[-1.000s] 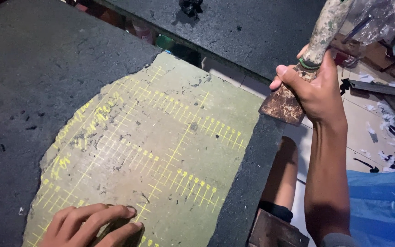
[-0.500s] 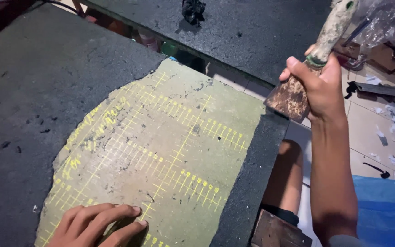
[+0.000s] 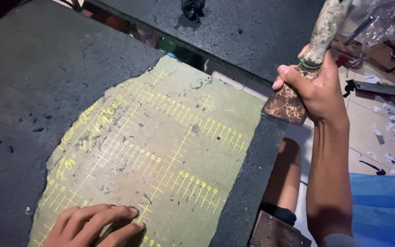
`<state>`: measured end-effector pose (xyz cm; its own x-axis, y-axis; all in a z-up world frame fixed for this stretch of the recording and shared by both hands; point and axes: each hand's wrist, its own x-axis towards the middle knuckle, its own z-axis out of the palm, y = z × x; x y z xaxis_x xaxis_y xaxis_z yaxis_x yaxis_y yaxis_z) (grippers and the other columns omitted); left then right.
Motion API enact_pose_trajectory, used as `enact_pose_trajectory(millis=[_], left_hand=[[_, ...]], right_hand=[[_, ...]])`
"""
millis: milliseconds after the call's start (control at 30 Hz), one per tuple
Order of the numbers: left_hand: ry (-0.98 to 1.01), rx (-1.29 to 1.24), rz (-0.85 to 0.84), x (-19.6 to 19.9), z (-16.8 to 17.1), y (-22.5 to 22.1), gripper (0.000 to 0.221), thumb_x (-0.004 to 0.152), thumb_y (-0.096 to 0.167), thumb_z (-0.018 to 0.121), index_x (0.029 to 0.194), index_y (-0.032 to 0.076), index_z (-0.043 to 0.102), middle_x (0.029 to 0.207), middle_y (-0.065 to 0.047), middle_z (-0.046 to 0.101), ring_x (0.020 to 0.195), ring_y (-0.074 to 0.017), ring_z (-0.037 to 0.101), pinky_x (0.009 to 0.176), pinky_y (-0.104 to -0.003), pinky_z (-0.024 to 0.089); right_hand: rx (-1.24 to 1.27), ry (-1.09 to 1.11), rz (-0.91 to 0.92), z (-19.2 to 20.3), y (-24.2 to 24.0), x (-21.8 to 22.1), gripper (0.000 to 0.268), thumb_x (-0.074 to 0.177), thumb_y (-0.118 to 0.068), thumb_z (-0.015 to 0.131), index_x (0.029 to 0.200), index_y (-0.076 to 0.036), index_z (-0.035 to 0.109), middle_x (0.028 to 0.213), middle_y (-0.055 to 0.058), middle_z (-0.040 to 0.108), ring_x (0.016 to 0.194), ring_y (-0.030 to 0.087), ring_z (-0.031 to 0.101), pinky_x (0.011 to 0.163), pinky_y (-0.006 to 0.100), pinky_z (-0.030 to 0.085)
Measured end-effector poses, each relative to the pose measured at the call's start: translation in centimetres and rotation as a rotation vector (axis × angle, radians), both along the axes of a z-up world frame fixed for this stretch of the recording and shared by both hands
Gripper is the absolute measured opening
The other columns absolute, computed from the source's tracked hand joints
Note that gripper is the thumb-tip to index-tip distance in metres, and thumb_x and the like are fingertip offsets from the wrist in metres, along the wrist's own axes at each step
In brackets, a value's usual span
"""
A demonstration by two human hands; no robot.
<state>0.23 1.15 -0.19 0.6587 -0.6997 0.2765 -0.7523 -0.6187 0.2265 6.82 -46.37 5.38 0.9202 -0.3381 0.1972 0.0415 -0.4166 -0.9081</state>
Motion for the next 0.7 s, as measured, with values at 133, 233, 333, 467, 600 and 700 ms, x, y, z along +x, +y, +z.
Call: enact_pose_trajectory(millis=[133,233,333,467,600,700], left_hand=[[-0.005,0.008,0.018,0.0,-0.4,0.0,0.043,0.082,0.066,0.066,0.121,0.049,0.069,0.131,0.021,0.067,0.115,-0.0165,0.063,0.092,-0.044,0.045],[-0.070,-0.033,0.019,0.0,-0.2,-0.2,0.033,0.087,0.056,0.061,0.118,0.046,0.069,0.130,0.020,0.067,0.110,-0.0162,0.063,0.092,-0.041,0.045],[-0.080,-0.029,0.009,0.1,-0.1,-0.3,0.032,0.087,0.054,0.063,0.117,0.046,0.068,0.131,0.020,0.066,0.110,-0.0162,0.063,0.092,-0.040,0.045],[-0.146,-0.029,-0.011,0.1,-0.4,-0.1,0.031,0.089,0.049,0.060,0.119,0.045,0.068,0.131,0.017,0.066,0.109,-0.0162,0.063,0.088,-0.038,0.046],[-0.148,-0.059,-0.007,0.1,0.0,-0.3,0.031,0.090,0.047,0.061,0.121,0.044,0.067,0.130,0.018,0.067,0.108,-0.0152,0.065,0.087,-0.037,0.046],[-0.066,0.021,-0.043,0.0,-0.2,0.6,0.053,0.083,0.064,0.067,0.132,0.045,0.065,0.137,0.016,0.065,0.116,-0.0181,0.062,0.090,-0.041,0.046]], right_hand=[[-0.012,-0.027,0.026,0.2,0.6,-0.2,0.036,0.104,-0.014,0.067,0.123,-0.011,0.036,0.086,0.010,0.063,0.081,0.019,0.072,0.106,0.035,0.054],[-0.086,0.018,-0.030,0.8,1.4,-0.5,0.044,0.104,-0.022,0.066,0.132,-0.007,0.035,0.085,0.006,0.068,0.093,0.012,0.070,0.127,0.039,0.029],[-0.164,0.106,-0.063,1.3,1.6,-0.5,0.077,0.102,-0.033,0.065,0.152,0.007,0.021,0.087,0.005,0.072,0.126,0.014,0.064,0.129,0.046,0.009],[-0.075,0.171,-0.130,0.5,1.2,-0.2,0.098,0.098,-0.037,0.069,0.153,0.011,0.004,0.091,0.005,0.075,0.139,0.014,0.057,0.129,0.047,0.010],[0.164,0.025,0.000,-0.7,0.0,0.2,0.041,0.097,-0.017,0.071,0.121,-0.014,0.038,0.086,0.010,0.065,0.079,0.019,0.070,0.096,0.033,0.057],[0.251,-0.043,-0.029,-1.6,-0.3,0.2,0.043,0.098,-0.014,0.072,0.125,-0.011,0.039,0.087,0.011,0.063,0.078,0.018,0.068,0.082,0.032,0.061]])
